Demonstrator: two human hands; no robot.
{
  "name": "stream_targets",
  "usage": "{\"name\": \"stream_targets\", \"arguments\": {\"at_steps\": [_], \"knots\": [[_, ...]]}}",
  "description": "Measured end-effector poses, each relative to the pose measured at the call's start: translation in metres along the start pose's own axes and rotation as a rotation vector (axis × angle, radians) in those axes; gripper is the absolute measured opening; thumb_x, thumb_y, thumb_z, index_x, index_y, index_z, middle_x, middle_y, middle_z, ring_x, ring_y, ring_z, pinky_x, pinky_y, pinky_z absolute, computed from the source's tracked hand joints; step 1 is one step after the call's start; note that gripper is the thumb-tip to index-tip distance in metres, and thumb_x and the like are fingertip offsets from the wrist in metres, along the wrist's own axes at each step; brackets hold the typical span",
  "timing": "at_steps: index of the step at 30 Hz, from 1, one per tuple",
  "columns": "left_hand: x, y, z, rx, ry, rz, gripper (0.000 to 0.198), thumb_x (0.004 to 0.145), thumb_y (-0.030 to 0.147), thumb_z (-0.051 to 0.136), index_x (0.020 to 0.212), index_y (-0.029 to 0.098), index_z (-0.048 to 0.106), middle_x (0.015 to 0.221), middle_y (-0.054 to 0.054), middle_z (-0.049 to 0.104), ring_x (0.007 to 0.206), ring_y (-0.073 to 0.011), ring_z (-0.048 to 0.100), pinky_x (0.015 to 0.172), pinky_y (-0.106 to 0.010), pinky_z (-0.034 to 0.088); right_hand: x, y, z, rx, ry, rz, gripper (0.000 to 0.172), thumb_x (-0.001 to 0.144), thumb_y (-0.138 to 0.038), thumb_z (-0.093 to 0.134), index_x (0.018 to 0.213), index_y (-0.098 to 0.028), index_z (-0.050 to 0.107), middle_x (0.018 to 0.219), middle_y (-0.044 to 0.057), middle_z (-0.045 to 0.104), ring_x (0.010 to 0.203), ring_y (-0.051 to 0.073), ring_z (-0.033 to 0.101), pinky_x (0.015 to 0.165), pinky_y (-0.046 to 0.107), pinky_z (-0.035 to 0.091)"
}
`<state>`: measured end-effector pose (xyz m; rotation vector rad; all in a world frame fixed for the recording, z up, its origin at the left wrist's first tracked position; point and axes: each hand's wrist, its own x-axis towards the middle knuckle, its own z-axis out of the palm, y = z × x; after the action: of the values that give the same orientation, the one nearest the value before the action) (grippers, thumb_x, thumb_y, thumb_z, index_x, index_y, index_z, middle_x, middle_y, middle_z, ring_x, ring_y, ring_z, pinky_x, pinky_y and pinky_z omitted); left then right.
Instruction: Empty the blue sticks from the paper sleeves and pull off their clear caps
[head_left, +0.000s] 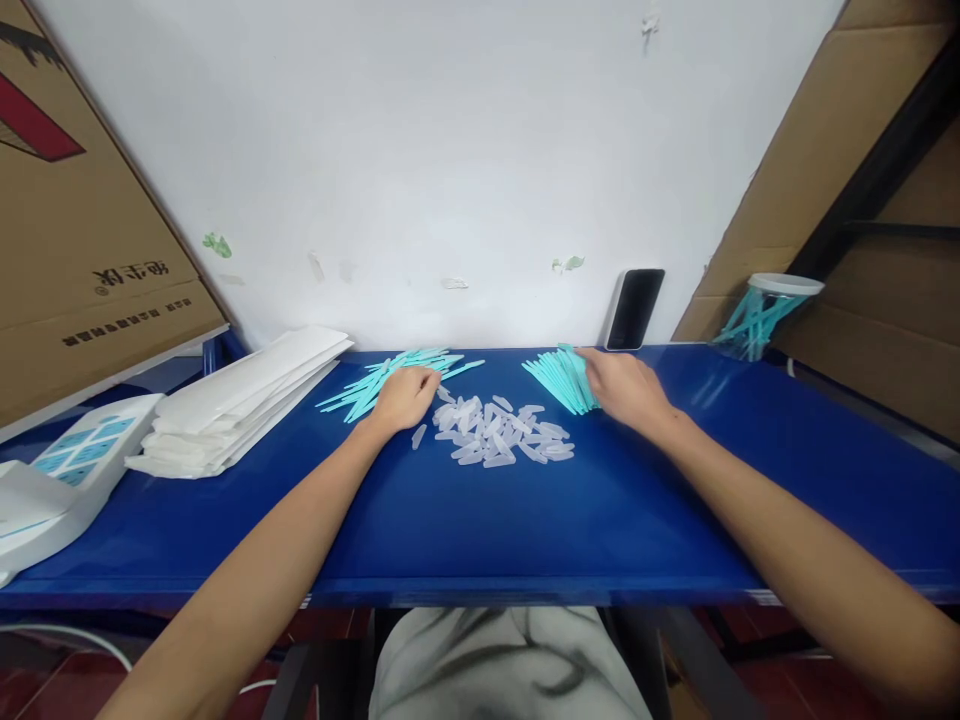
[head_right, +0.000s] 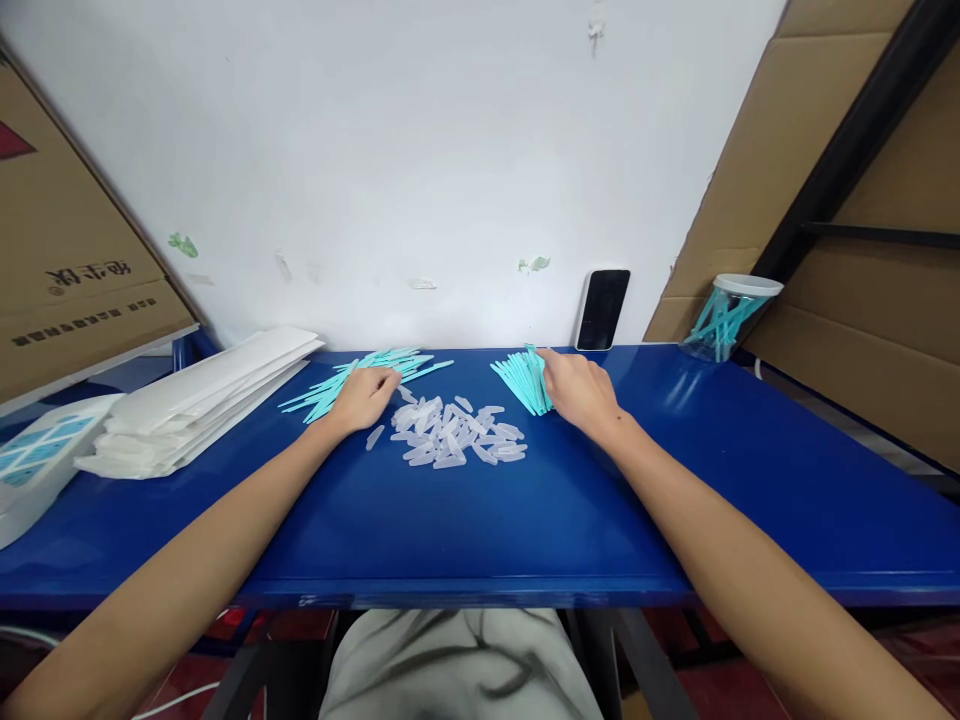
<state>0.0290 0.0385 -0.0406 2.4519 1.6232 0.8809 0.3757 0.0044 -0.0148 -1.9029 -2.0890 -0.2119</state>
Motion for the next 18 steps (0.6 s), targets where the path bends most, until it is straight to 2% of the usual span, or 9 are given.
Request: {"name": "stream_targets", "arguments": {"at_steps": [3, 5, 7, 9, 12, 15, 18], "knots": [[-0.001, 0.005, 0.003, 0.157, -0.095, 0.001, 0.042, 0.093, 0.038, 0.041, 0.055, 0.022, 0.040, 0.064, -0.006, 0.056, 0.064, -0.0217, 0.053, 0.060, -0.033, 0.030, 0.004, 0.007, 0.004, 0.020, -0.030, 0.069, 0.052, 0.099, -0.025, 0.038, 0.147, -0.016, 0.054, 0.126, 0.018, 0.070, 0.112, 0.034, 0.067, 0.088, 0.039, 0.049], [0.000, 0.006, 0.002, 0.215, -0.093, -0.029, 0.038, 0.092, 0.035, 0.044, 0.057, 0.022, 0.046, 0.068, -0.008, 0.060, 0.068, -0.0232, 0.057, 0.061, -0.034, 0.033, 0.004, 0.005, 0.006, 0.023, -0.040, 0.082, 0.054, 0.097, -0.022, 0.038, 0.149, -0.015, 0.053, 0.129, 0.019, 0.069, 0.115, 0.034, 0.066, 0.089, 0.040, 0.049], [0.000, 0.005, 0.000, 0.251, -0.043, -0.066, 0.029, 0.092, 0.031, 0.044, 0.068, 0.022, 0.057, 0.078, -0.008, 0.065, 0.074, -0.0243, 0.060, 0.063, -0.034, 0.037, 0.002, 0.002, 0.006, 0.015, -0.057, 0.088, 0.056, 0.095, -0.022, 0.039, 0.150, -0.015, 0.052, 0.130, 0.019, 0.068, 0.115, 0.036, 0.066, 0.088, 0.042, 0.050], [0.001, 0.002, -0.002, 0.295, 0.005, -0.092, 0.023, 0.092, 0.028, 0.045, 0.087, 0.021, 0.066, 0.091, -0.009, 0.068, 0.083, -0.0258, 0.063, 0.068, -0.034, 0.042, 0.001, -0.001, 0.004, 0.011, -0.081, 0.096, 0.058, 0.094, -0.024, 0.042, 0.151, -0.017, 0.049, 0.130, 0.020, 0.068, 0.115, 0.038, 0.066, 0.087, 0.044, 0.050], [0.002, -0.001, -0.004, 0.375, -0.025, -0.092, 0.030, 0.093, 0.031, 0.046, 0.107, 0.021, 0.070, 0.105, -0.012, 0.067, 0.097, -0.0293, 0.062, 0.077, -0.037, 0.046, -0.001, -0.005, 0.002, 0.007, -0.116, 0.104, 0.060, 0.092, -0.025, 0.044, 0.152, -0.017, 0.048, 0.130, 0.019, 0.068, 0.115, 0.039, 0.065, 0.086, 0.045, 0.051], [0.003, -0.004, -0.003, 0.391, -0.100, -0.080, 0.035, 0.095, 0.034, 0.046, 0.114, 0.020, 0.071, 0.108, -0.014, 0.065, 0.101, -0.0314, 0.062, 0.083, -0.040, 0.047, 0.000, -0.006, 0.001, -0.019, -0.136, 0.108, 0.058, 0.092, -0.027, 0.043, 0.148, -0.016, 0.052, 0.129, 0.020, 0.068, 0.115, 0.040, 0.065, 0.087, 0.046, 0.050], [0.003, -0.005, -0.002, 0.365, -0.116, -0.078, 0.035, 0.096, 0.033, 0.045, 0.114, 0.019, 0.071, 0.108, -0.015, 0.066, 0.099, -0.0315, 0.063, 0.085, -0.041, 0.047, 0.001, -0.005, 0.001, -0.058, -0.140, 0.113, 0.056, 0.091, -0.031, 0.045, 0.144, -0.015, 0.056, 0.124, 0.021, 0.070, 0.111, 0.040, 0.067, 0.085, 0.046, 0.050]]}}
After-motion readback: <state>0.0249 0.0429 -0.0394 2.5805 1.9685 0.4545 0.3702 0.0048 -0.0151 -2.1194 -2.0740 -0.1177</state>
